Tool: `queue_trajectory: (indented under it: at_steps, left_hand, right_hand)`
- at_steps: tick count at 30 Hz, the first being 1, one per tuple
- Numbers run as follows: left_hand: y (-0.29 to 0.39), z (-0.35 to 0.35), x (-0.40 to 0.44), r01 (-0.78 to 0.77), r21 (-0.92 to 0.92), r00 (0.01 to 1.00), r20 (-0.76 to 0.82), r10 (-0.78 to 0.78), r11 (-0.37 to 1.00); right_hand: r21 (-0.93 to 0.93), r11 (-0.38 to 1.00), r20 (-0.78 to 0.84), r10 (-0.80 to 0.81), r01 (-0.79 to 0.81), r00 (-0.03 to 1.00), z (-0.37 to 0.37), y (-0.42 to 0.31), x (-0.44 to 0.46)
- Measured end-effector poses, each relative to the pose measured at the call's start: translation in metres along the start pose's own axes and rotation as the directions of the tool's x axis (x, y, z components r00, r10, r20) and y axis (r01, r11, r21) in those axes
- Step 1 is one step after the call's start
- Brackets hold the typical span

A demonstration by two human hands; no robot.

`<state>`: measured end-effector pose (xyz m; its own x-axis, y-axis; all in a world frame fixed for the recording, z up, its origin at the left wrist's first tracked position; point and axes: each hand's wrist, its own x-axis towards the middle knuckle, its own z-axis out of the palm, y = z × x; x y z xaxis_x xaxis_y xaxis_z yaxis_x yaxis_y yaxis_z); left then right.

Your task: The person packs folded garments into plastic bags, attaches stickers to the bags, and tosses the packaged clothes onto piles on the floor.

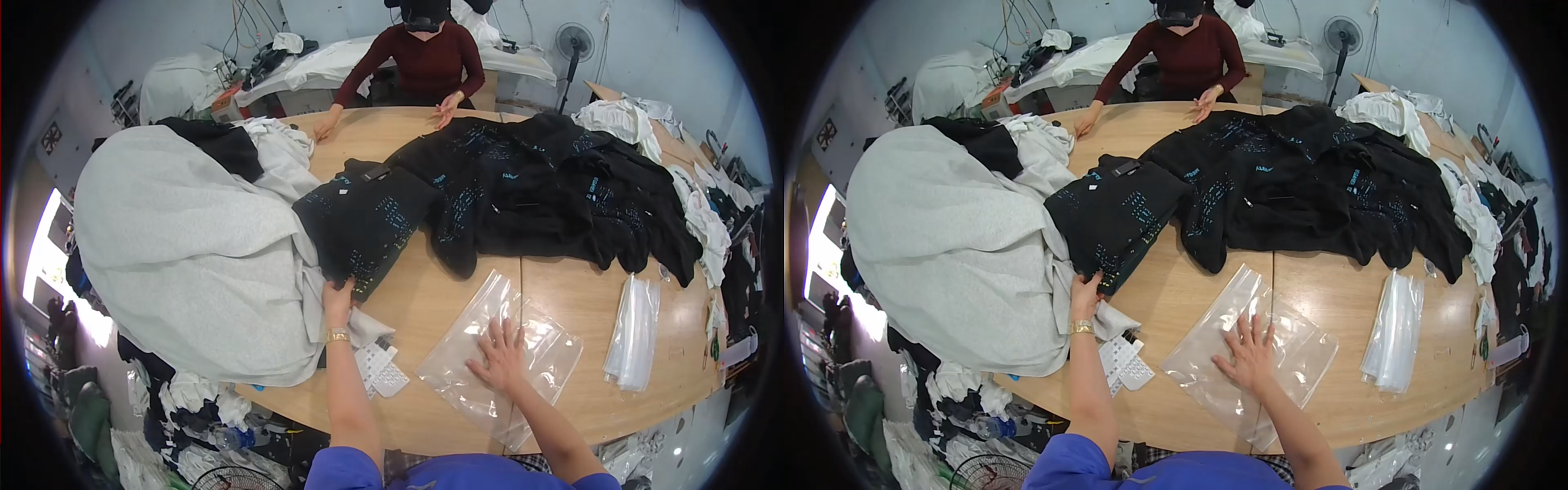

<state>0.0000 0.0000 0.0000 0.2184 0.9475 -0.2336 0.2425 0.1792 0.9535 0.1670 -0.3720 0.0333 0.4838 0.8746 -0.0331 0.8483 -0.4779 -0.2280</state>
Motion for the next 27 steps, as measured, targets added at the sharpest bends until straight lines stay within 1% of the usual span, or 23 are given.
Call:
queue_trajectory:
  at_steps: [1,2,3,5,6,8,9,12,15,16,17,19,20,22,23,26,27]
  left_hand:
    - [0.001,-0.004,0.004,-0.084,0.111,0.989,-0.112,0.096,0.990]
    - [0.003,-0.007,0.010,-0.153,0.227,0.956,-0.212,0.203,0.962]
    - [-0.019,0.023,-0.040,-0.162,0.172,0.936,-0.286,0.207,0.972]
    - [0.013,0.033,-0.052,-0.353,0.171,0.795,-0.463,0.391,0.920]
    - [0.045,0.038,-0.071,-0.264,0.041,0.853,-0.456,0.253,0.964]
    - [0.041,0.058,-0.052,-0.105,-0.263,0.962,-0.272,0.031,0.959]
    - [0.041,0.067,-0.045,0.000,-0.397,0.986,-0.152,-0.066,0.918]
    - [0.074,0.101,-0.041,-0.098,-0.639,0.978,-0.202,-0.044,0.763]
    - [0.113,0.095,-0.035,0.026,-0.823,0.975,-0.105,-0.197,0.567]
    - [0.122,0.093,-0.037,-0.053,-0.891,0.976,-0.142,-0.165,0.452]
    - [0.128,0.097,-0.044,-0.187,-0.918,0.970,-0.229,-0.084,0.350]
    - [0.107,0.121,-0.034,-0.341,-0.922,0.889,-0.380,-0.254,0.184]
    - [0.094,0.137,-0.031,-0.379,-0.901,0.872,-0.424,-0.243,0.212]
    - [0.101,0.177,-0.053,-0.300,-0.809,0.846,-0.471,-0.251,0.506]
    - [0.106,0.189,-0.057,-0.247,-0.735,0.833,-0.494,-0.250,0.631]
    - [0.106,0.211,-0.023,-0.213,-0.767,0.895,-0.402,-0.193,0.605]
    - [0.112,0.212,-0.011,-0.120,-0.799,0.906,-0.331,-0.263,0.589]
  right_hand:
    - [0.002,1.000,-0.015,-0.007,0.007,1.000,0.004,-0.005,0.007]
    - [0.003,1.000,-0.031,-0.014,0.014,0.999,0.007,-0.009,0.015]
    - [-0.053,0.999,0.032,0.000,0.002,0.999,-0.015,0.017,-0.026]
    - [-0.032,0.999,-0.006,-0.015,0.014,1.000,-0.009,0.010,-0.014]
    - [-0.027,0.999,-0.023,-0.021,0.020,1.000,-0.006,0.006,-0.008]
    - [-0.032,0.999,-0.029,-0.020,0.019,0.999,-0.004,0.005,-0.008]
    - [-0.032,0.999,-0.019,-0.017,0.016,1.000,-0.004,0.005,-0.009]
    - [-0.032,0.999,-0.013,-0.015,0.014,1.000,-0.005,0.005,-0.007]
    - [-0.031,0.999,-0.007,-0.012,0.011,1.000,-0.004,0.007,-0.009]
    - [-0.032,0.999,-0.003,-0.009,0.009,1.000,-0.005,0.006,-0.009]
    - [-0.032,0.999,-0.001,-0.006,0.005,1.000,-0.006,0.005,-0.008]
    - [-0.006,1.000,-0.018,0.005,-0.006,1.000,-0.006,0.005,-0.005]
    - [0.004,1.000,-0.017,0.007,-0.007,1.000,-0.006,0.005,-0.007]
    - [-0.005,1.000,-0.001,0.014,-0.014,1.000,-0.006,0.005,-0.006]
    - [-0.014,1.000,0.005,0.016,-0.016,1.000,-0.006,0.005,-0.005]
    - [-0.017,1.000,-0.012,0.009,-0.009,1.000,-0.005,0.005,-0.004]
    - [-0.022,1.000,-0.015,0.008,-0.008,1.000,-0.005,0.005,-0.005]
